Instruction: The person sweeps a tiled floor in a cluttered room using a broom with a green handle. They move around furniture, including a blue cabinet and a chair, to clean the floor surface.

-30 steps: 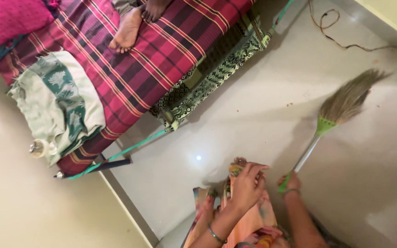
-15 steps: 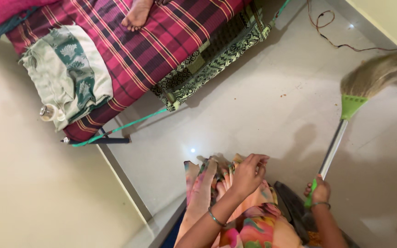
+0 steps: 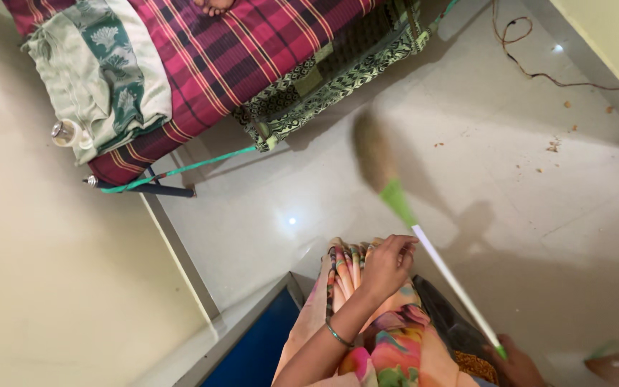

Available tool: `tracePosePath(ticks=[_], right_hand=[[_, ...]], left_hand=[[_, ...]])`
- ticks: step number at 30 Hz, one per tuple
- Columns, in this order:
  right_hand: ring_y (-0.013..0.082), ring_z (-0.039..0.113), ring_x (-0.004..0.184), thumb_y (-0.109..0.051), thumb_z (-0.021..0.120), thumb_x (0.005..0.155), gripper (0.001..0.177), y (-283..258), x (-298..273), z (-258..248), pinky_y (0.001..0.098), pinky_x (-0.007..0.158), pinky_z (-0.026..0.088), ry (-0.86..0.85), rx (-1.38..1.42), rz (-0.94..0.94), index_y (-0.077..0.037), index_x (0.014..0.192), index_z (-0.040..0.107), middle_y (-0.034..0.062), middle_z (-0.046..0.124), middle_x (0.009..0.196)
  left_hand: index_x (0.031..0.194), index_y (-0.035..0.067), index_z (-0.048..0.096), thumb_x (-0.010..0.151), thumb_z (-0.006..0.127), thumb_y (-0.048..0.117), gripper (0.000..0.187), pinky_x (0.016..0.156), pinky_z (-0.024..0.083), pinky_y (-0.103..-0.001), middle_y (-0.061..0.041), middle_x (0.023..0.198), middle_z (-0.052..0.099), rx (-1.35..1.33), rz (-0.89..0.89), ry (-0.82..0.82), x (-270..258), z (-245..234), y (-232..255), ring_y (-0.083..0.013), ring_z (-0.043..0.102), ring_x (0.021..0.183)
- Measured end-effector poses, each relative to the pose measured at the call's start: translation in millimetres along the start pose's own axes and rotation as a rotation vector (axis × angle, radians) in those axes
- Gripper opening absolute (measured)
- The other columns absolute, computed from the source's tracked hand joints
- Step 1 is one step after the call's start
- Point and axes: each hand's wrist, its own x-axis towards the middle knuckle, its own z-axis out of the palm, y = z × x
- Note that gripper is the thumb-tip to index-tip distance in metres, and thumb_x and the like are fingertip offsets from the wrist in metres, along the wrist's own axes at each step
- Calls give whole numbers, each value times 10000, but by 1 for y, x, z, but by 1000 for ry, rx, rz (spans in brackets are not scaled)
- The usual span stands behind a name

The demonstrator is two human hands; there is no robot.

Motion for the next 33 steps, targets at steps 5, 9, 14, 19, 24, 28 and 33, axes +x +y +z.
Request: tracePosePath(ticks=[5,9,14,19,24,28,33], right_hand=[[381,689,1165,-503,657,877,632,-61,96,25,475,989,547,-266,48,110,-198,1409,502,169,711,1255],[412,705,1035,-468,545,986,639,-151,207,63,504,923,547,-334,-244,-186,-384,1581,328,237,721,1091],[301,672,941,-418,686,905,408,-235,303,68,432,850,551,-267,-48,-161,-353,1308,679,122,714,1086],[190,563,561,-267,734,929,354,-254,348,45,354,544,532,-250,417,180,-357,1270,761,102,670,763],[153,474,457,-196,702,941,388,-216,341,32,312,392,390,-159,946,333,-325,1307,705,47,562,628],[158,447,461,-198,698,952,404,-163,293,16,321,394,362,-14,1090,459,-327,1335,688,46,533,626],[162,465,479,-166,632,989,408,-101,218,10,325,403,387,176,1161,529,-301,1371,681,47,529,656]], left_hand=[[1179,88,689,917,628,79,269,796,584,-381,-112,1051,713,10,-58,84,-3,0,-37,-259,725,883],[1233,80,651,896,629,55,339,804,584,-377,-116,1100,697,-21,-122,180,-10,-8,-59,-257,728,892],[1327,77,565,891,614,67,439,814,580,-372,-114,1145,689,-72,-248,288,-19,-22,-73,-258,724,925],[1156,59,702,925,630,105,246,835,575,-399,-150,1113,715,75,-213,230,-31,-29,-88,-298,718,947],[1086,84,721,917,618,140,206,807,570,-410,-123,1026,713,133,-255,54,-43,-23,-90,-286,714,878],[1067,74,696,903,634,132,184,804,562,-414,-110,991,719,114,-115,79,-46,-10,-88,-278,712,871],[1098,83,692,903,633,132,209,792,572,-412,-111,1035,708,144,-124,12,-52,10,-79,-279,718,887]])
